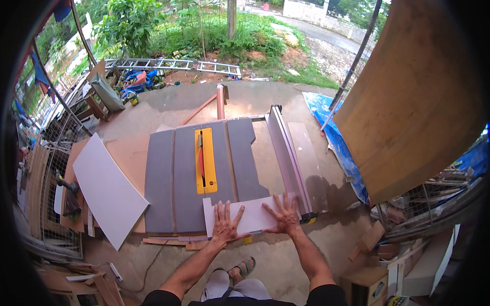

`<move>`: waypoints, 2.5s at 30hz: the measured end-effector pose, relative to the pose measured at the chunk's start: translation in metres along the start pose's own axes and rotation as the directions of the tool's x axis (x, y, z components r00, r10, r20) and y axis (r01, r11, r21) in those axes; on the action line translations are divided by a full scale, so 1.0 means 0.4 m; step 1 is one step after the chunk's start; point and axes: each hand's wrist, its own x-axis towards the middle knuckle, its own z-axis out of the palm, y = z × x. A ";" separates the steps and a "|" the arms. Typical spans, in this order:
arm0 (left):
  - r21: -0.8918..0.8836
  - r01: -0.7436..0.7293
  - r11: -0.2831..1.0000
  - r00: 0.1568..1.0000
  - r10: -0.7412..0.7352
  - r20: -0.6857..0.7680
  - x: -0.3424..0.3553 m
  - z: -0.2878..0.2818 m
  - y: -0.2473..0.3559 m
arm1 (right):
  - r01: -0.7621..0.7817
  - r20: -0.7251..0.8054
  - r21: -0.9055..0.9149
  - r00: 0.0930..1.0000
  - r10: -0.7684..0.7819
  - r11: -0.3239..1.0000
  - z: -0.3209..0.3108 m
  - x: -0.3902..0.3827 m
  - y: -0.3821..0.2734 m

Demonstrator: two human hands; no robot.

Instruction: The person moves a large white board and then uses a table saw to cut several smaller white boards into narrower strips. The person adjusts the fence and guides each piece through the saw blade, collecting the cut pieces.

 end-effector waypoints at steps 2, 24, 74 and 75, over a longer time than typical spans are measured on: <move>-0.028 0.007 1.000 1.000 -0.008 -0.013 -0.001 0.004 -0.001 | 0.010 -0.009 -0.016 1.000 -0.010 1.000 0.008 0.001 0.000; -0.099 0.003 0.995 1.000 0.000 0.024 0.053 0.019 -0.037 | -0.011 0.005 -0.013 1.000 0.011 1.000 0.035 0.053 0.026; -0.061 0.011 0.998 1.000 -0.012 -0.021 0.199 0.024 -0.128 | -0.001 -0.038 -0.013 0.999 0.000 1.000 0.015 0.225 0.073; -0.047 0.002 0.999 0.999 -0.004 -0.036 0.201 0.023 -0.129 | 0.011 -0.064 -0.006 0.998 -0.011 1.000 0.016 0.227 0.075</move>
